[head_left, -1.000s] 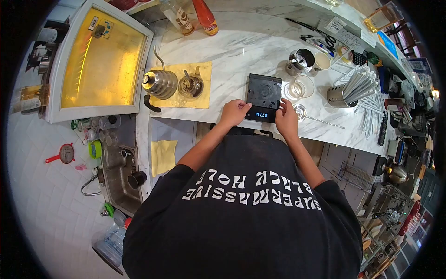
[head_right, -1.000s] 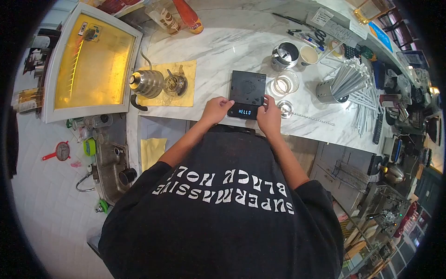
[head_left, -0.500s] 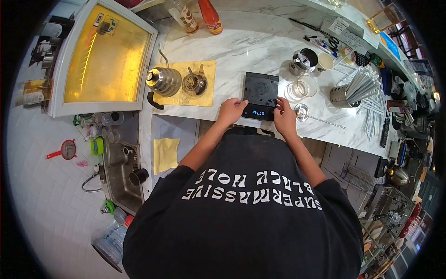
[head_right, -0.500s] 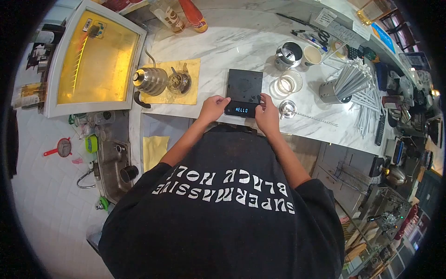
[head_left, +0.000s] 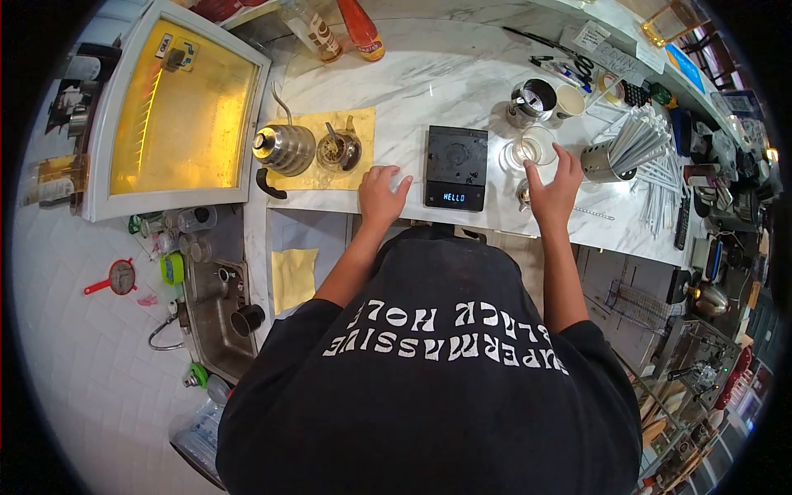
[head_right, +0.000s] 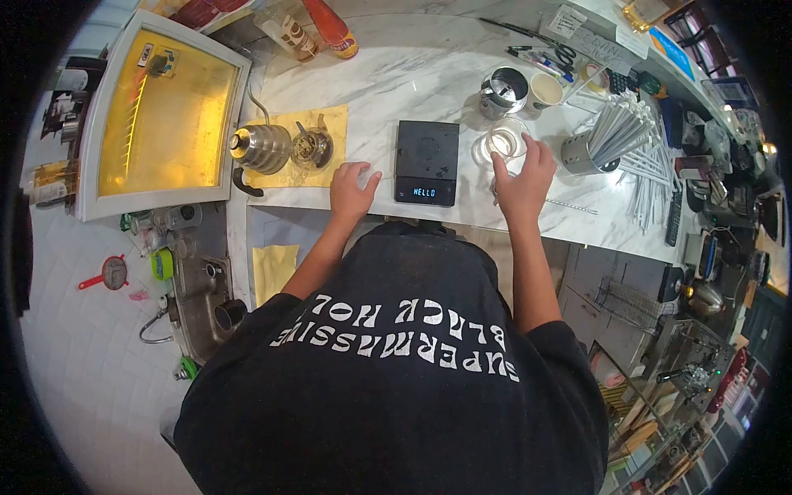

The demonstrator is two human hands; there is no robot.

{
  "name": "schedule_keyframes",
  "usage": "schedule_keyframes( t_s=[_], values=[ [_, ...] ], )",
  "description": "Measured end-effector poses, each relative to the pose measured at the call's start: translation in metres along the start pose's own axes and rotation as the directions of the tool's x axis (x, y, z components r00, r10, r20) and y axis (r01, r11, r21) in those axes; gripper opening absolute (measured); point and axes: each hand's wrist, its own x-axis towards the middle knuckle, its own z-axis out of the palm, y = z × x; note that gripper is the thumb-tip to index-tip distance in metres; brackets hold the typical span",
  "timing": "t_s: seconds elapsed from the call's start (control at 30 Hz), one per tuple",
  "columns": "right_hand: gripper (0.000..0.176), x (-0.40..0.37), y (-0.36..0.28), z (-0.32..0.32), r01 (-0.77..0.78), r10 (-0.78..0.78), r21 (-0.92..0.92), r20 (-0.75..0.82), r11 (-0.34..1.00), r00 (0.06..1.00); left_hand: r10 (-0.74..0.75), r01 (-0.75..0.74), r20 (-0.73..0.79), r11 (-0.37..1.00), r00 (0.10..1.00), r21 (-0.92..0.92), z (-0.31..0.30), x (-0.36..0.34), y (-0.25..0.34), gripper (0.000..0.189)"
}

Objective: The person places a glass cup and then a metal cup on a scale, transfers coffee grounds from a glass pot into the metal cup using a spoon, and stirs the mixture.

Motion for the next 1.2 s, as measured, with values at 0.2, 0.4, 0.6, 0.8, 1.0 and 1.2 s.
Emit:
schedule_keyframes(
  t_s=[0.2,0.4,0.6,0.8,1.0,1.2],
  values=[
    [0.084,0.010,0.005,0.027,-0.037,0.055,-0.153,0.114,0.988,0.992,0.113,-0.107,-0.018,0.976,0.993,0.188,-0.003,-0.007,0.003,0.049],
    [0.081,0.014,0.021,0.049,-0.033,0.045,-0.117,0.096,0.993,0.994,0.193,-0.177,-0.048,0.958,0.980,0.227,0.007,-0.014,-0.009,0.052],
    [0.075,0.015,0.020,0.040,0.065,-0.066,0.019,0.113,0.998,0.991,0.204,-0.188,-0.059,0.959,0.977,0.210,0.004,-0.016,-0.010,0.052],
    [0.076,0.012,-0.041,0.023,0.141,-0.156,0.148,0.099,0.979,0.983,0.180,-0.167,-0.052,0.966,0.982,0.197,0.002,-0.017,-0.010,0.052],
    [0.075,0.015,-0.073,0.044,0.235,-0.276,0.223,0.177,0.946,0.945,0.178,-0.163,-0.069,0.970,0.982,0.182,0.000,-0.017,-0.010,0.052],
    [0.074,0.015,-0.084,0.056,0.250,-0.294,0.199,0.234,0.948,0.927,0.167,-0.154,-0.059,0.971,0.984,0.184,-0.001,-0.016,-0.011,0.054]
  ],
)
